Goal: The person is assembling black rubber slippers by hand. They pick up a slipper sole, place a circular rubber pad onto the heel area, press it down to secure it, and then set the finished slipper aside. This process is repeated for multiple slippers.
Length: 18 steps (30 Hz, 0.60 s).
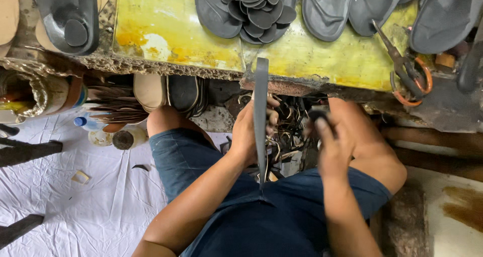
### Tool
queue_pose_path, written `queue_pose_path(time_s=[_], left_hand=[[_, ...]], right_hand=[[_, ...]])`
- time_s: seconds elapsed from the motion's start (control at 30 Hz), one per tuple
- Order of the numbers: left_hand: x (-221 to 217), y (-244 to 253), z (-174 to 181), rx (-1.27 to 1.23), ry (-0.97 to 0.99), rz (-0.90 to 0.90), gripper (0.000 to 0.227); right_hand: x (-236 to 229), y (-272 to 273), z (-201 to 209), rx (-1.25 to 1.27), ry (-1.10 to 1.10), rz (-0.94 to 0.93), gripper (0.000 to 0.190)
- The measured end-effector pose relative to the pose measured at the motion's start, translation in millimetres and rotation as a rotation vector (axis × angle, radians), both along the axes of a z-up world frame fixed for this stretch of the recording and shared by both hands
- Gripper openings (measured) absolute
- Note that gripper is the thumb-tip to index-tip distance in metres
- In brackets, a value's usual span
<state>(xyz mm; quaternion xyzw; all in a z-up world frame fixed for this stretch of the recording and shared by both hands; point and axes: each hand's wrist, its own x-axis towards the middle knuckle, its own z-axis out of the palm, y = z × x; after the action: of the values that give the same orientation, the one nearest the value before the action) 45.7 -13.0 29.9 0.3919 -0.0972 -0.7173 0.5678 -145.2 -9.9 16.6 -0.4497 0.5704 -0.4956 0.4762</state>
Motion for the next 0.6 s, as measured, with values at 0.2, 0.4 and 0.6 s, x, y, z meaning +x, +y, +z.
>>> queue_pose_path(time_s=[0.2,0.4,0.6], left_hand=[[-13,-4,8,0.048,-0.423,0.060,0.033],[-14,-13,18,0.051,-0.264,-0.108,0.054],[-10,-11,-4,-0.052,-0.030,0.012,0.061]], right_hand=[[-13,99,-42,0.338,-0.678,-0.162,0.006],[-52,36,-27,0.147,-0.456,-0.208,0.016],[-120,6,-79,0.087,-0.347,-0.262,0.008]])
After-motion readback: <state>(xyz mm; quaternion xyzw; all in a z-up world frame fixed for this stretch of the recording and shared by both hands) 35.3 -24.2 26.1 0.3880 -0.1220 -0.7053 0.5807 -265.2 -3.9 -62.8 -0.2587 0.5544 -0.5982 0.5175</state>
